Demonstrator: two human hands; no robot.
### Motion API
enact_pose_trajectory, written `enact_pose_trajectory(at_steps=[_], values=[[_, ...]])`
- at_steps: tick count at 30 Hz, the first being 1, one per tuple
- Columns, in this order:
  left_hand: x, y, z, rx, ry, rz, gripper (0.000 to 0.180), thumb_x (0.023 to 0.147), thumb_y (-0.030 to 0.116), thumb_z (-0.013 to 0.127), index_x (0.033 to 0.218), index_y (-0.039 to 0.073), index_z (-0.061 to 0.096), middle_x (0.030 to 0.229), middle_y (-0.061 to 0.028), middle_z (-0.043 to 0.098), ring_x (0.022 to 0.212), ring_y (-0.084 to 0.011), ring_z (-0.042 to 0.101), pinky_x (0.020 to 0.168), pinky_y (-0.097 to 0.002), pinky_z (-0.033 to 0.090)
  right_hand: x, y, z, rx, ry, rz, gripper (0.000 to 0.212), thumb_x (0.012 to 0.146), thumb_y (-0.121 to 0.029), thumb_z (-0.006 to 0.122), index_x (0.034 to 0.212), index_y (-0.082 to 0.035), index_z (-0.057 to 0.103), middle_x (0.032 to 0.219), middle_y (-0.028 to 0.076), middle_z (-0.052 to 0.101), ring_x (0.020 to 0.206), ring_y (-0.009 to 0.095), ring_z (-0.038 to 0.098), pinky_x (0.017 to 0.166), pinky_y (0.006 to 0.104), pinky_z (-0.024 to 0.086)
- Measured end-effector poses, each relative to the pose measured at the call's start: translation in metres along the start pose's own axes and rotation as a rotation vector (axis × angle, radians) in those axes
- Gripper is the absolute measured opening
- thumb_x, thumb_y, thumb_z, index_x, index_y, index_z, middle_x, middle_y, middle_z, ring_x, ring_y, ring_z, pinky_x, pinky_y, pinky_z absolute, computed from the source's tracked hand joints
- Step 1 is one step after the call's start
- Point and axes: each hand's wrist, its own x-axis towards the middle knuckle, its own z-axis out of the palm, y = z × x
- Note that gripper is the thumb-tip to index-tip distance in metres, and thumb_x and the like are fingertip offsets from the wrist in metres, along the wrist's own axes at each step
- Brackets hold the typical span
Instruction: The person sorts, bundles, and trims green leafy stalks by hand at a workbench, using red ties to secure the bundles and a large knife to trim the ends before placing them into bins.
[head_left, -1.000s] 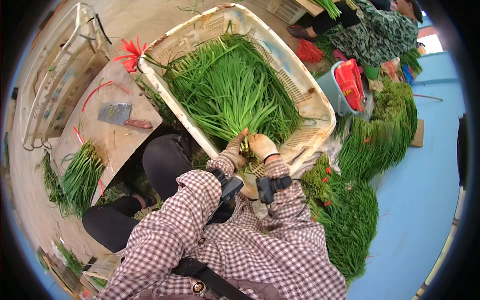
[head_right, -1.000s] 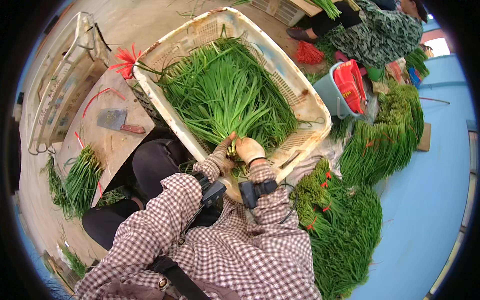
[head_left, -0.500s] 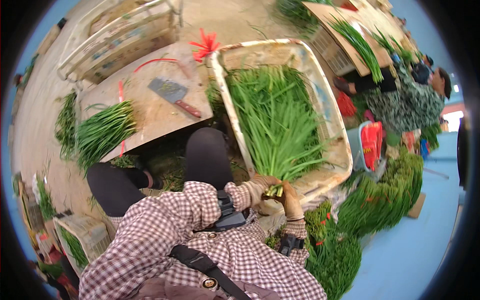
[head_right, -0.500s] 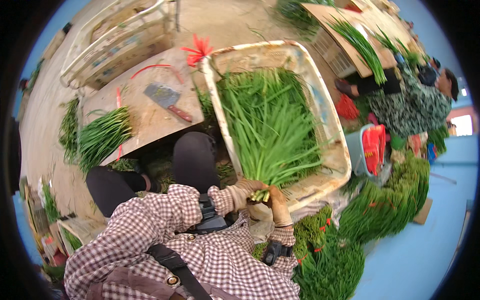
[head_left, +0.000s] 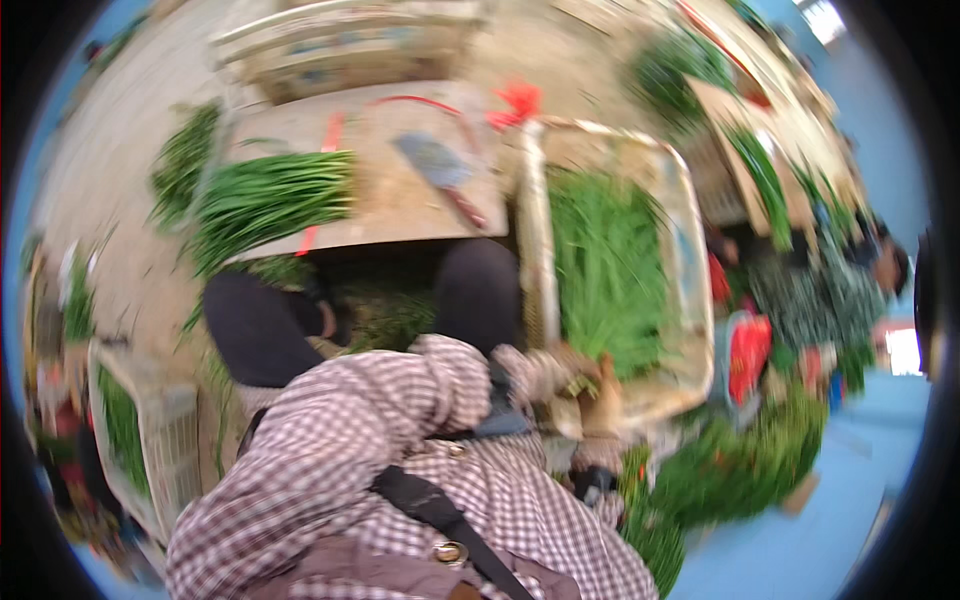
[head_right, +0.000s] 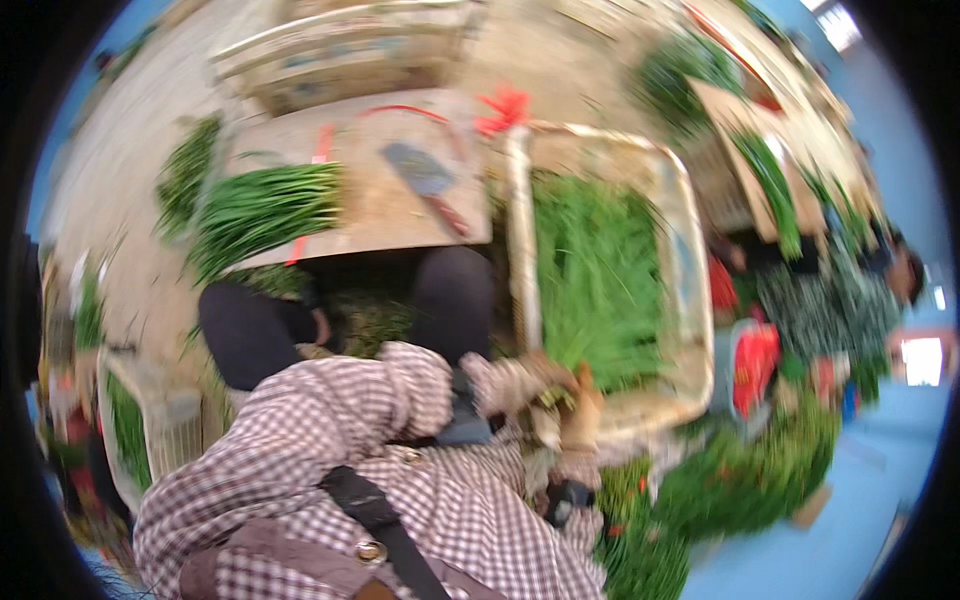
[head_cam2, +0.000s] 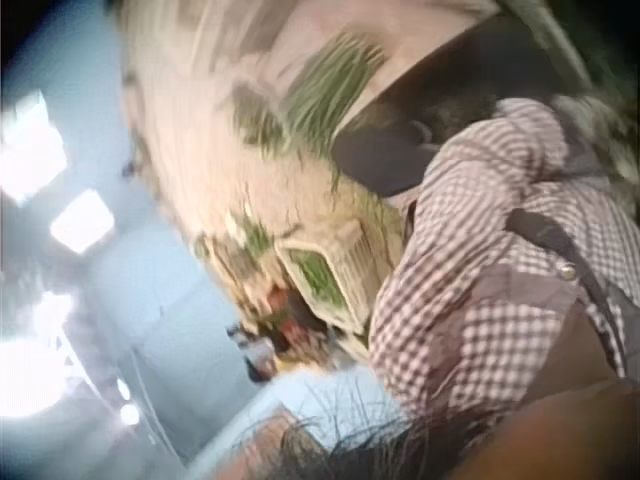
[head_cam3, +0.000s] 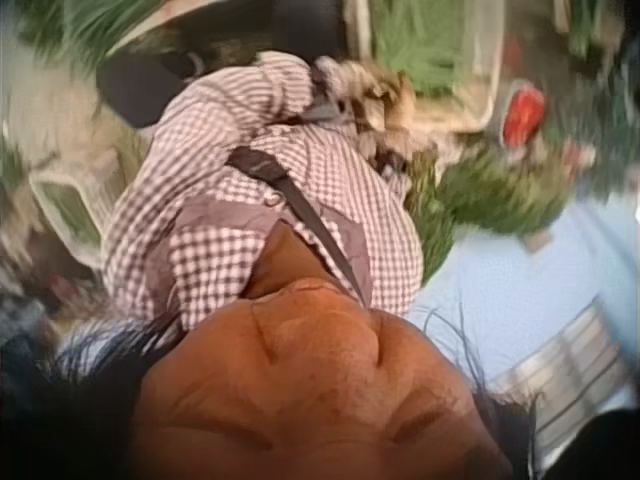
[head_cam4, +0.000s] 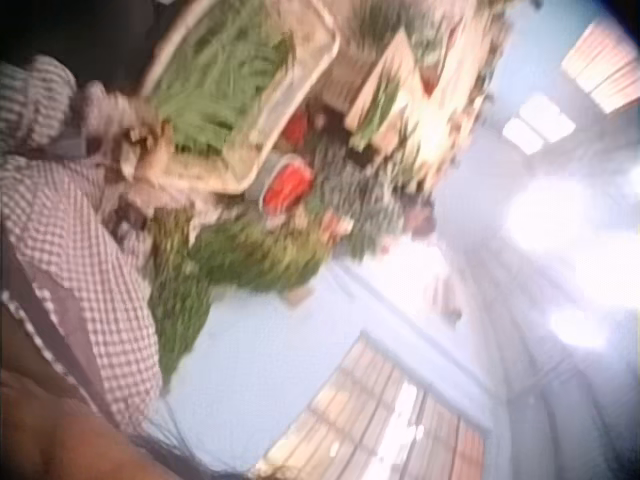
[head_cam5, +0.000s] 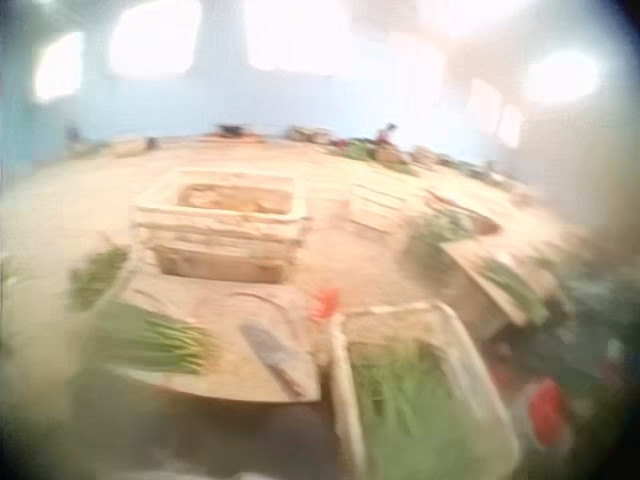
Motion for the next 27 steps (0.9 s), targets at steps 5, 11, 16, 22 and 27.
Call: enact_pose_trajectory(at_steps=[5,11,16,22,27], values=[[0.008,0.066,-0.036,-0.887,0.245,-0.914,0.013,0.074,0.014,0.067,0.079,0.002,0.064,0.076,-0.0107,0.064,0.066,-0.0197,0.061,0.057,-0.0341,0.053,-0.010,-0.015,0.011,-1.228,0.073,-0.871,0.031,0.086,-0.008,0.053,0.115,-0.011,0.059,0.099,0.015,0.058,0.082,0.020,0.058,0.067,0.0282,0.048],[0.007,0.049,-0.050,-0.674,0.206,-0.828,0.018,0.077,0.015,0.067,0.081,-0.002,0.062,0.073,-0.0094,0.064,0.063,-0.0191,0.061,0.058,-0.0320,0.052,-0.013,-0.007,0.004,-0.180,0.037,-0.284,0.027,0.078,-0.002,0.060,0.105,-0.003,0.059,0.092,0.012,0.062,0.084,0.022,0.060,0.068,0.0302,0.050],[0.006,0.065,-0.065,-0.724,0.155,-0.646,0.016,0.079,0.014,0.063,0.082,-0.002,0.061,0.069,-0.0099,0.062,0.061,-0.0191,0.061,0.058,-0.0325,0.053,0.001,-0.010,-0.043,0.090,0.068,-0.087,0.021,0.078,0.000,0.061,0.098,0.000,0.055,0.081,0.011,0.061,0.074,0.020,0.059,0.069,0.0357,0.051],[0.010,0.206,-0.146,-0.616,0.222,-0.193,0.024,0.077,0.021,0.067,0.087,-0.001,0.062,0.082,-0.0108,0.062,0.069,-0.0152,0.061,0.063,-0.0255,0.053,-0.003,-0.086,-0.077,-0.075,0.262,-0.280,0.030,0.080,-0.001,0.058,0.108,-0.002,0.046,0.076,0.008,0.057,0.065,0.019,0.057,0.065,0.0332,0.049],[0.012,0.299,-0.213,-0.460,0.302,0.021,0.038,0.076,0.016,0.070,0.105,-0.004,0.055,0.091,-0.0105,0.061,0.075,-0.0147,0.062,0.068,-0.0213,0.055,0.014,-0.125,-0.084,-0.325,0.243,-0.599,0.034,0.081,-0.002,0.057,0.113,-0.002,0.046,0.079,0.007,0.058,0.065,0.017,0.057,0.064,0.0292,0.048]])
